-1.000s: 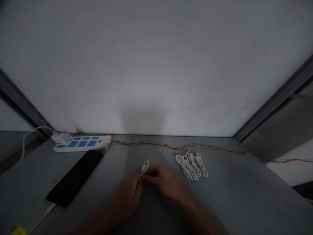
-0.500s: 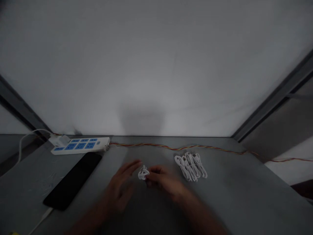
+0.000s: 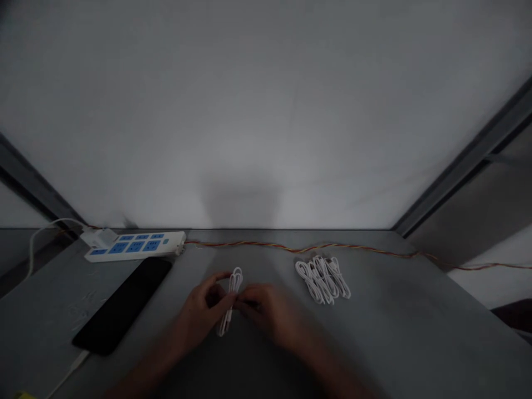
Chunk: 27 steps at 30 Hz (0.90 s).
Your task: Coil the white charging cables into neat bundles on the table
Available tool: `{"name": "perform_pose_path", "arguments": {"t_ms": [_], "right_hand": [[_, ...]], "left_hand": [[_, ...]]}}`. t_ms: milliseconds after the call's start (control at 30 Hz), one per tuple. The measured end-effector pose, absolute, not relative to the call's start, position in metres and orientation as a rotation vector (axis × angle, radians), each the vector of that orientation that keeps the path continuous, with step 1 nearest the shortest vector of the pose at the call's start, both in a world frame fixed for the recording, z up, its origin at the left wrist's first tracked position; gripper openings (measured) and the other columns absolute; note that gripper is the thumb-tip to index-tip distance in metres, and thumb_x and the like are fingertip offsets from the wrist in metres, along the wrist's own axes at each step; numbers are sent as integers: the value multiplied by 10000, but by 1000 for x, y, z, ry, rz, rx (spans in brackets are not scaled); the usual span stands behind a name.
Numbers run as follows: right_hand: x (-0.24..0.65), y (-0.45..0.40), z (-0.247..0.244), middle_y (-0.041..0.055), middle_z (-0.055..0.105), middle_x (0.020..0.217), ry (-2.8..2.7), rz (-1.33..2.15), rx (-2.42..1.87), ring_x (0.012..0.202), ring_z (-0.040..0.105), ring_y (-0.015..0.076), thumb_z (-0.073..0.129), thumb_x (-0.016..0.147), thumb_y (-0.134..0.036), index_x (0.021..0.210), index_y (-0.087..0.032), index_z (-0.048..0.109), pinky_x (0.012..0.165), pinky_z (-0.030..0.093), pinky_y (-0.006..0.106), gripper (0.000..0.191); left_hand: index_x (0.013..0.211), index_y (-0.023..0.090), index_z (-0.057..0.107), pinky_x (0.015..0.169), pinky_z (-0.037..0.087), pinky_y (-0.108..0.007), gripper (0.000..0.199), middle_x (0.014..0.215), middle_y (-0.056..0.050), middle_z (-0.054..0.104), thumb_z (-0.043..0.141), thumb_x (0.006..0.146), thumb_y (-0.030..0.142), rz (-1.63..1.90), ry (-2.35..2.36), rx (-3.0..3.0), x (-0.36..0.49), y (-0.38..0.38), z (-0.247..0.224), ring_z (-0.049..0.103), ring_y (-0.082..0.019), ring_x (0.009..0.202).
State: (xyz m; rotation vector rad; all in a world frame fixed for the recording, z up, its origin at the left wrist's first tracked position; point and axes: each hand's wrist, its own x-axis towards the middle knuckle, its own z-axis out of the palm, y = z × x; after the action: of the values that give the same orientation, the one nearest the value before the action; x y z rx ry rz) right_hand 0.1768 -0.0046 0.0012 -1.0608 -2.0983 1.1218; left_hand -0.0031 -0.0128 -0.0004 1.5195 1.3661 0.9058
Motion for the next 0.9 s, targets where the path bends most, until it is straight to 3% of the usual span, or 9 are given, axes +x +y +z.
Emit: {"name": "perform_pose_path", "arguments": {"t_ms": [67,133,267,400,500,600,900], "right_hand": [[176,-5,0,20,661,805,-2220,990,-1043,711,597,160,505,960,-247,836,-209,728,647,398,243,258],[176,-6,-1,25,667,838,-2313,860,-1033,725,605,162,504,949,-184,862,-217,726,648,401,245,241],[178,-6,0,46,678,894,-2453,594,-1030,801,619,186,504,959,-163,938,-212,713,690,418,263,215],[183,-6,2,51,672,886,-2462,438,-1047,788,616,171,473,977,-152,959,-197,689,688,417,251,222],[186,-4,3,45,659,858,-2443,452,-1086,769,615,162,481,967,-139,937,-188,682,667,418,234,209],[188,-2,5,42,655,861,-2463,502,-1096,776,617,163,483,973,-162,906,-188,683,659,423,226,213],[189,-3,4,51,666,905,-2387,715,-1120,802,616,166,445,1007,-269,919,-193,702,704,444,235,281]], "left_hand": [[1249,159,537,512,368,-227,476,524,84,499,582,831,381,897,1362,1477,-4,-12,-3,500,-129,505],[1186,156,560,480,330,-219,445,518,81,501,579,826,417,861,1364,1419,-4,-10,-6,475,-121,481],[918,126,650,446,319,-217,415,568,30,546,554,794,510,783,1300,1209,-5,-5,-11,464,-111,472],[950,124,678,468,333,-220,386,596,26,552,562,774,447,715,1097,1220,-7,-4,-9,458,-113,502],[915,149,685,538,335,-225,309,647,22,584,543,843,414,704,1116,1567,-8,-8,-6,477,-115,568],[779,162,663,565,312,-237,366,645,19,592,454,921,426,687,1233,1786,-7,-12,-5,492,-122,593],[692,159,620,577,315,-253,455,646,4,624,384,949,451,602,1326,1838,-6,-12,-10,549,-140,620]]}}
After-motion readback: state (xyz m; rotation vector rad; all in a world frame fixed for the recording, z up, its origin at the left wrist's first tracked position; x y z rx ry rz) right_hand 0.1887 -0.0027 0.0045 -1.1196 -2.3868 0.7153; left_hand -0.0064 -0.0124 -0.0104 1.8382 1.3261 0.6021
